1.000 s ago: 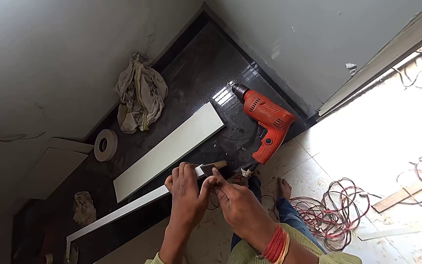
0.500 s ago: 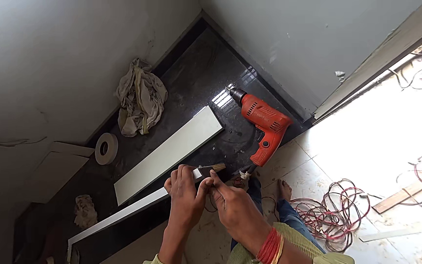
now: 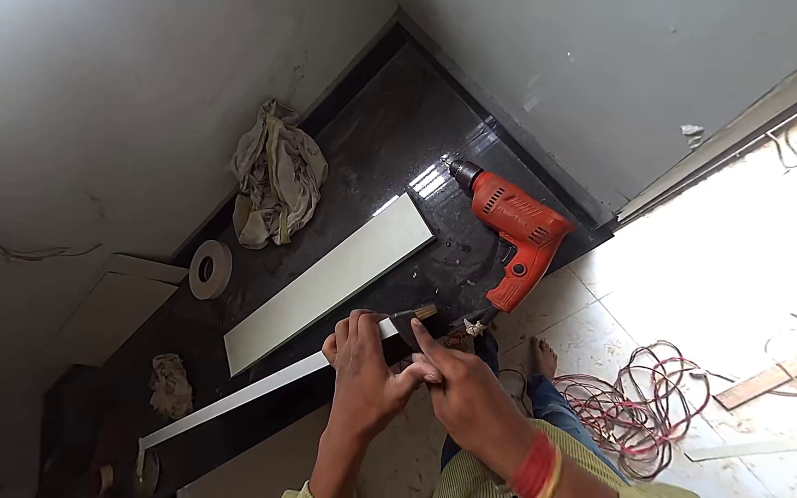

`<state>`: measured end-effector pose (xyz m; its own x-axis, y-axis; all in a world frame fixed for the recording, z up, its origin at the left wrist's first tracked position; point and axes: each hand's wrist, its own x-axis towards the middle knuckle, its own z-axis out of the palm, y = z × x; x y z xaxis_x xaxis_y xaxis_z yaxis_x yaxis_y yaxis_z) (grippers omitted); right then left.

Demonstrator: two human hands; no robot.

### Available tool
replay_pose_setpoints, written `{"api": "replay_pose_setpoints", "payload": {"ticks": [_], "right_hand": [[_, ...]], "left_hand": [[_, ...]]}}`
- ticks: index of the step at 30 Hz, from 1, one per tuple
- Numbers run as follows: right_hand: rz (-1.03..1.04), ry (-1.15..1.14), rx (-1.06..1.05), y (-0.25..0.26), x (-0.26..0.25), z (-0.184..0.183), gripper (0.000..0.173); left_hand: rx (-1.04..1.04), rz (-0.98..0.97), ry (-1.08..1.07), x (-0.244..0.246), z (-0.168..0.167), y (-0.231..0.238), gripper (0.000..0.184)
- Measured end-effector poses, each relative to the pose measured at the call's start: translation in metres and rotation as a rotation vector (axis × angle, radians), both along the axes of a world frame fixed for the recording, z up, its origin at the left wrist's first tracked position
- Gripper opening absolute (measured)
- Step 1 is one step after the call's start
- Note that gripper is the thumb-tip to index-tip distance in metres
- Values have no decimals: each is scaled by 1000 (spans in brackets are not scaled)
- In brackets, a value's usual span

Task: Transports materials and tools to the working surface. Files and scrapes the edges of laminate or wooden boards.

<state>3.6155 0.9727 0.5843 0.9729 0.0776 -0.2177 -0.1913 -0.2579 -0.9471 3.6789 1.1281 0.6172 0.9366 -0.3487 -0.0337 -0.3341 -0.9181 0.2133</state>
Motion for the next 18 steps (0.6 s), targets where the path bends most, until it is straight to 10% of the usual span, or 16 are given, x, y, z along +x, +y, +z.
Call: {"api": "replay_pose_setpoints", "payload": {"ticks": [3,8,18], "right_hand": [[94,191,37,-8,19,-1,52],[-9,235,129,-20,5,-24,52],[-19,274,107,-44,-13,-29,55]], "left_hand": [[17,11,43,0,2,-1,108],[-83,-158,64,20,16,14,45],[-69,-760,88,78,35,29,24]]}}
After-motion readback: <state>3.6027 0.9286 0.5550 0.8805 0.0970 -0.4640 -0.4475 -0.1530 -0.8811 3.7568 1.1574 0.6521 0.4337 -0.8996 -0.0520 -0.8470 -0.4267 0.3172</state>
